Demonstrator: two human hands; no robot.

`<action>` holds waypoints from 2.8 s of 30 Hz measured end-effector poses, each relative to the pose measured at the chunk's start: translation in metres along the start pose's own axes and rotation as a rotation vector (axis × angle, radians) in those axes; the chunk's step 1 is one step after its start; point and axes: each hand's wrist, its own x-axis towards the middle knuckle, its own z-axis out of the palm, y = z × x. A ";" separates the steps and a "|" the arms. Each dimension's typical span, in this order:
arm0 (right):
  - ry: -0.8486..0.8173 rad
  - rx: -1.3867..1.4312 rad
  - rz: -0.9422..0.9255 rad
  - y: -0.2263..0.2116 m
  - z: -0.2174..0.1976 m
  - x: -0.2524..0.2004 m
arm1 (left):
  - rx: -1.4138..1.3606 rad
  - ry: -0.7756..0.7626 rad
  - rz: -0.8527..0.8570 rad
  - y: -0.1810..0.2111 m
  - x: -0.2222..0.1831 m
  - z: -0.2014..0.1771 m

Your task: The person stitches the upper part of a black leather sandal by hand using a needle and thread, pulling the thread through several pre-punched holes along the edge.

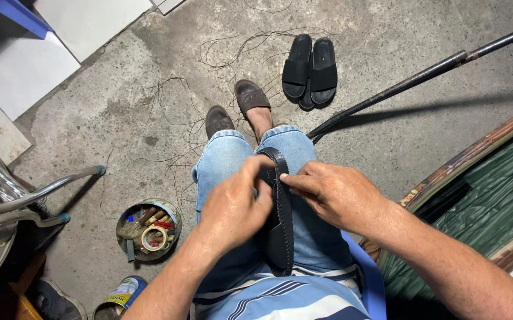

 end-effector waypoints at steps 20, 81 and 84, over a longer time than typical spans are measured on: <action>-0.096 0.104 0.097 0.019 -0.025 -0.012 | -0.467 -0.107 -0.288 -0.032 0.006 -0.003; 0.178 0.500 -0.019 0.027 0.024 0.007 | 0.155 0.079 0.010 -0.027 -0.015 0.005; 0.175 0.419 -0.103 0.020 0.010 0.001 | 0.237 0.196 0.133 -0.028 -0.022 0.027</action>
